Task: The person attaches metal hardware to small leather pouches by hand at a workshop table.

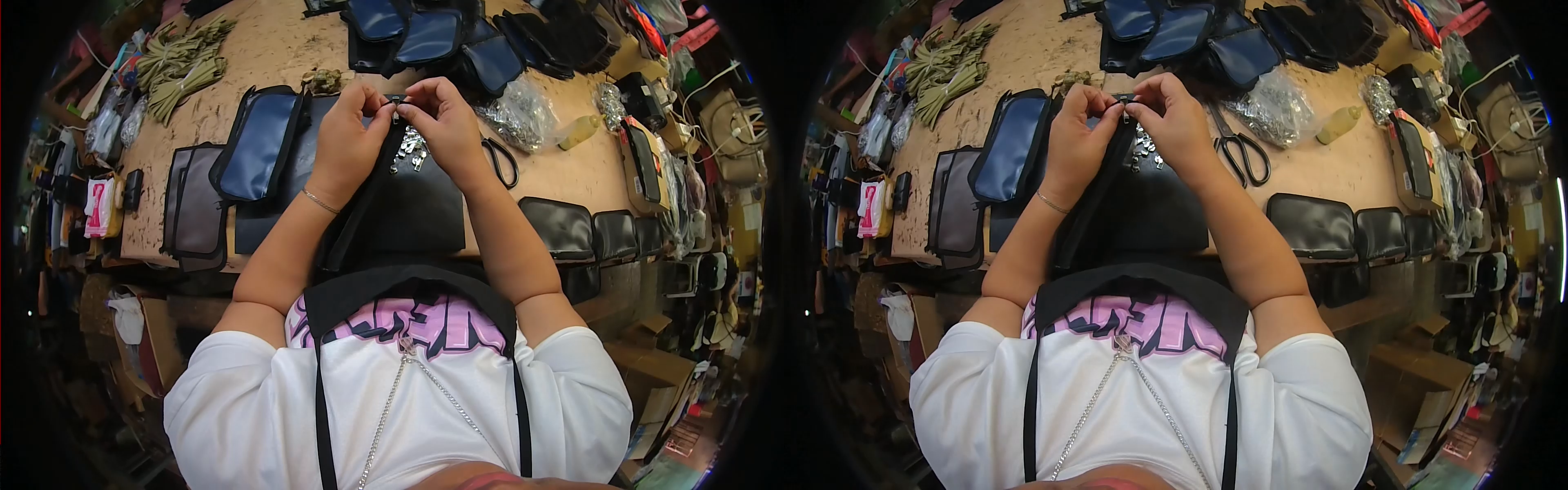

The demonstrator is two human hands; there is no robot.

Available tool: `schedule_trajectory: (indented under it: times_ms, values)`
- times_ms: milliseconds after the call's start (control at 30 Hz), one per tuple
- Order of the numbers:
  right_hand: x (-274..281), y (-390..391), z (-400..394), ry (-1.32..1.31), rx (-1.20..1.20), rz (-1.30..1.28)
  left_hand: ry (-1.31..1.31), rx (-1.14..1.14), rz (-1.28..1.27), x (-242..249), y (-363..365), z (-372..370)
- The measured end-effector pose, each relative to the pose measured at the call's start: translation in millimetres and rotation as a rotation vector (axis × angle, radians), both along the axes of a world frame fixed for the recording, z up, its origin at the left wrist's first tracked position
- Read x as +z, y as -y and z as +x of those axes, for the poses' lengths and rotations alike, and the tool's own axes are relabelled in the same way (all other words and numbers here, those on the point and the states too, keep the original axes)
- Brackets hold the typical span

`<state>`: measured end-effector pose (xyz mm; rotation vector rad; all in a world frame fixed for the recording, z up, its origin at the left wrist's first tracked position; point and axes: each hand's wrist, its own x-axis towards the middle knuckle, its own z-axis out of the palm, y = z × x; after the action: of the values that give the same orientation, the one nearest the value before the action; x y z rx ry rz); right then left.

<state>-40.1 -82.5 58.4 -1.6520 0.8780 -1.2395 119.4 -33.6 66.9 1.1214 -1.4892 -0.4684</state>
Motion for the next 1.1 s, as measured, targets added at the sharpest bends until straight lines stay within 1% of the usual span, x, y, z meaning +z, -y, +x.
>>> schedule_trajectory:
  times_ms: [200,300,433,600,700,800,900,933,1033,1100]
  values:
    - [6,-8,1,0.043,0.051,0.03,0.055,0.016,0.027,7,-5,-2]
    - [5,-8,2,0.033,0.058,-0.028,0.066,0.008,-0.008,3,-3,-1]
    - [9,-12,4,-0.022,-0.003,-0.117,0.074,0.006,-0.015,-1,0,2]
    - [8,-12,3,-0.085,-0.032,-0.229,0.072,0.057,-0.025,1,-2,2]
    - [12,-15,5,-0.091,-0.061,-0.233,0.082,0.074,-0.016,1,-2,2]
    - [5,-12,8,-0.043,-0.057,-0.258,0.091,0.092,-0.015,-2,-2,2]
    - [-5,-7,9,0.035,-0.01,-0.235,0.096,0.114,-0.008,-2,-3,1]
    - [-5,-7,9,0.024,-0.006,-0.222,0.097,0.12,-0.002,-2,-4,0]
    - [1,-10,8,-0.025,-0.019,-0.196,0.032,0.105,-0.033,-7,2,-2]
    - [7,-12,8,-0.077,-0.046,-0.201,-0.104,0.005,-0.001,-13,10,3]
